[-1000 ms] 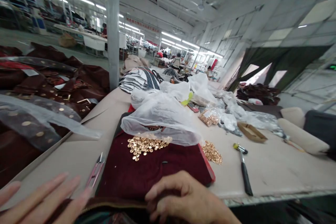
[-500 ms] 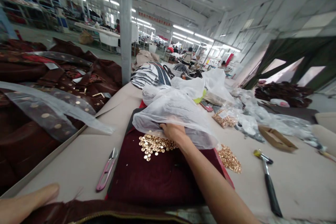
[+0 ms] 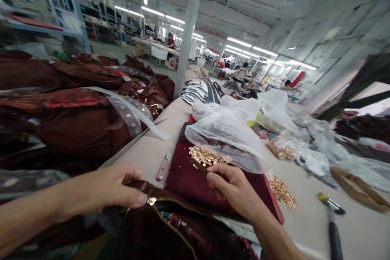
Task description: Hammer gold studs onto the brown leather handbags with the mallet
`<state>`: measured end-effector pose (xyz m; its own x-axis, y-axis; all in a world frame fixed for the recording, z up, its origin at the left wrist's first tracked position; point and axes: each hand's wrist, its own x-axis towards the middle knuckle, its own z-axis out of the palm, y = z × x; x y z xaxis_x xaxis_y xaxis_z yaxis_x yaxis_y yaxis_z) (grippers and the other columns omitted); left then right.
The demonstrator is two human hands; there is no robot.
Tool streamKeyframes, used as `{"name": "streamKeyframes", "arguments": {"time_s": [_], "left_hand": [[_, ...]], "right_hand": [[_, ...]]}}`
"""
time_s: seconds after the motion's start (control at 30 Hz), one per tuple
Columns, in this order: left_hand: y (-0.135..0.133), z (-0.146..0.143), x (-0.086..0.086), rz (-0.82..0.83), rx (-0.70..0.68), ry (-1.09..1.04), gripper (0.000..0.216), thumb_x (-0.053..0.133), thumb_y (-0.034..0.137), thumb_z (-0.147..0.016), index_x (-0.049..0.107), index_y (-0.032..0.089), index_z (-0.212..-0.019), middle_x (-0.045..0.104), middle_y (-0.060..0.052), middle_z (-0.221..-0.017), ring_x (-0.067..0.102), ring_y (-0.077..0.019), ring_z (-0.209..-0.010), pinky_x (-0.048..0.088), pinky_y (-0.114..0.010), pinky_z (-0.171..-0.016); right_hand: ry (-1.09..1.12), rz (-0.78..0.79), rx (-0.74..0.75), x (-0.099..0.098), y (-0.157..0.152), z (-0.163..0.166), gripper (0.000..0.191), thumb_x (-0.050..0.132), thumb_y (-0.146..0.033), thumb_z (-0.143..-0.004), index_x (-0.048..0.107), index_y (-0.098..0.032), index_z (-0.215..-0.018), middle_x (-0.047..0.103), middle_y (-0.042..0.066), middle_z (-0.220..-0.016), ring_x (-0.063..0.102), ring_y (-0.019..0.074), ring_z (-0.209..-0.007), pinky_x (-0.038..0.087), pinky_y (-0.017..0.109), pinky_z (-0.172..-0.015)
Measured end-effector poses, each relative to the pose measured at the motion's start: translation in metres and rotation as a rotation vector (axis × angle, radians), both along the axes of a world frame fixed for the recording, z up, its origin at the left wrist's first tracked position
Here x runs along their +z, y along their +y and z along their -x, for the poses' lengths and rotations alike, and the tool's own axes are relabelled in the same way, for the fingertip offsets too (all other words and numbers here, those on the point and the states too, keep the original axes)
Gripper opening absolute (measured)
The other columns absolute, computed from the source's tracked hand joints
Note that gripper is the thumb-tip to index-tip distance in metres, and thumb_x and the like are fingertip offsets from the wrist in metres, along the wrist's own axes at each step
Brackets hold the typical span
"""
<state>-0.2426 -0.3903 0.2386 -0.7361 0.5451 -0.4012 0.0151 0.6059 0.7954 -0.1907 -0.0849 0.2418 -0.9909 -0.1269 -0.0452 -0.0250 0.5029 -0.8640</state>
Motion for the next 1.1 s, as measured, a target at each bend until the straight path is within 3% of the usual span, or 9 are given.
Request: {"name": "streamKeyframes", "arguments": {"time_s": [0.07, 0.23, 0.37, 0.43, 0.53, 0.63, 0.8, 0.93, 1.1], "left_hand": [[0.000, 0.002, 0.013, -0.012, -0.018, -0.134, 0.039, 0.064, 0.054, -0.063, 0.060, 0.017, -0.076, 0.055, 0.002, -0.067, 0.046, -0.0144, -0.064, 0.030, -0.024, -0.057], [0.005, -0.003, 0.028, 0.004, -0.051, -0.054, 0.034, 0.064, 0.051, -0.066, 0.061, 0.017, -0.073, 0.050, 0.001, -0.066, 0.044, -0.0153, -0.063, 0.031, -0.026, -0.057], [0.011, -0.015, 0.024, -0.110, -0.002, -0.099, 0.039, 0.056, 0.056, -0.072, 0.054, 0.018, -0.065, 0.045, 0.001, -0.063, 0.037, -0.0133, -0.060, 0.026, -0.026, -0.055], [0.012, -0.018, 0.024, -0.114, -0.034, -0.079, 0.046, 0.053, 0.062, -0.078, 0.053, 0.017, -0.065, 0.044, 0.001, -0.063, 0.036, -0.0127, -0.059, 0.024, -0.026, -0.055], [0.011, -0.021, 0.027, 0.044, -0.088, 0.034, 0.062, 0.045, 0.077, -0.081, 0.049, 0.018, -0.063, 0.035, 0.002, -0.060, 0.030, -0.0121, -0.055, 0.020, -0.028, -0.052], [0.010, -0.024, 0.034, 0.224, -0.111, 0.138, 0.070, 0.038, 0.088, -0.076, 0.041, 0.020, -0.058, 0.028, 0.003, -0.057, 0.028, -0.0123, -0.051, 0.016, -0.030, -0.049], [0.014, -0.031, 0.043, 0.400, -0.109, 0.239, 0.060, 0.053, 0.078, -0.071, 0.060, 0.020, -0.059, 0.042, 0.001, -0.054, 0.041, -0.0147, -0.052, 0.023, -0.029, -0.046], [0.015, -0.037, 0.049, 0.449, -0.097, 0.309, 0.046, 0.059, 0.066, -0.069, 0.063, 0.021, -0.062, 0.050, 0.001, -0.053, 0.049, -0.0160, -0.053, 0.026, -0.028, -0.046], [0.012, -0.040, 0.052, 0.508, -0.110, 0.368, 0.038, 0.060, 0.059, -0.068, 0.063, 0.022, -0.063, 0.054, 0.000, -0.056, 0.053, -0.0180, -0.057, 0.029, -0.028, -0.049]], "right_hand": [[0.053, 0.030, 0.020, 0.005, -0.013, -0.022, 0.026, 0.056, -0.040, -0.094, 0.067, -0.017, -0.087, 0.056, -0.003, -0.062, 0.049, 0.0102, -0.052, 0.036, 0.021, -0.049], [0.436, -0.073, 0.132, 0.009, -0.037, -0.052, 0.017, 0.059, -0.029, -0.095, 0.074, -0.022, -0.099, 0.069, 0.003, -0.081, 0.062, 0.0142, -0.070, 0.046, 0.024, -0.064], [0.100, 0.107, 0.086, -0.002, -0.053, -0.060, 0.025, 0.059, -0.039, -0.096, 0.072, -0.019, -0.103, 0.064, -0.001, -0.061, 0.056, 0.0119, -0.049, 0.041, 0.020, -0.046], [0.100, 0.139, 0.059, -0.007, -0.058, -0.062, 0.023, 0.060, -0.037, -0.096, 0.071, -0.019, -0.104, 0.064, -0.002, -0.060, 0.056, 0.0114, -0.047, 0.040, 0.019, -0.044], [0.503, -0.005, 0.112, -0.007, -0.061, -0.063, 0.011, 0.060, -0.021, -0.096, 0.070, -0.019, -0.099, 0.070, 0.002, -0.077, 0.065, 0.0124, -0.064, 0.050, 0.019, -0.058], [0.778, -0.205, 0.239, -0.002, -0.063, -0.065, 0.019, 0.053, -0.009, -0.097, 0.069, -0.018, -0.102, 0.069, 0.006, -0.088, 0.067, 0.0132, -0.076, 0.053, 0.019, -0.068], [0.927, -0.461, 0.324, 0.002, -0.070, -0.073, 0.017, 0.050, -0.016, -0.102, 0.067, -0.017, -0.105, 0.069, 0.006, -0.086, 0.065, 0.0151, -0.069, 0.052, 0.022, -0.059], [0.951, -0.614, 0.348, 0.008, -0.077, -0.076, 0.028, 0.039, -0.021, -0.107, 0.066, -0.018, -0.102, 0.070, 0.005, -0.084, 0.064, 0.0150, -0.065, 0.049, 0.025, -0.057], [1.004, -0.649, 0.334, 0.015, -0.082, -0.077, 0.039, 0.026, -0.019, -0.109, 0.064, -0.019, -0.099, 0.070, 0.004, -0.085, 0.063, 0.0139, -0.066, 0.047, 0.025, -0.057]]}}
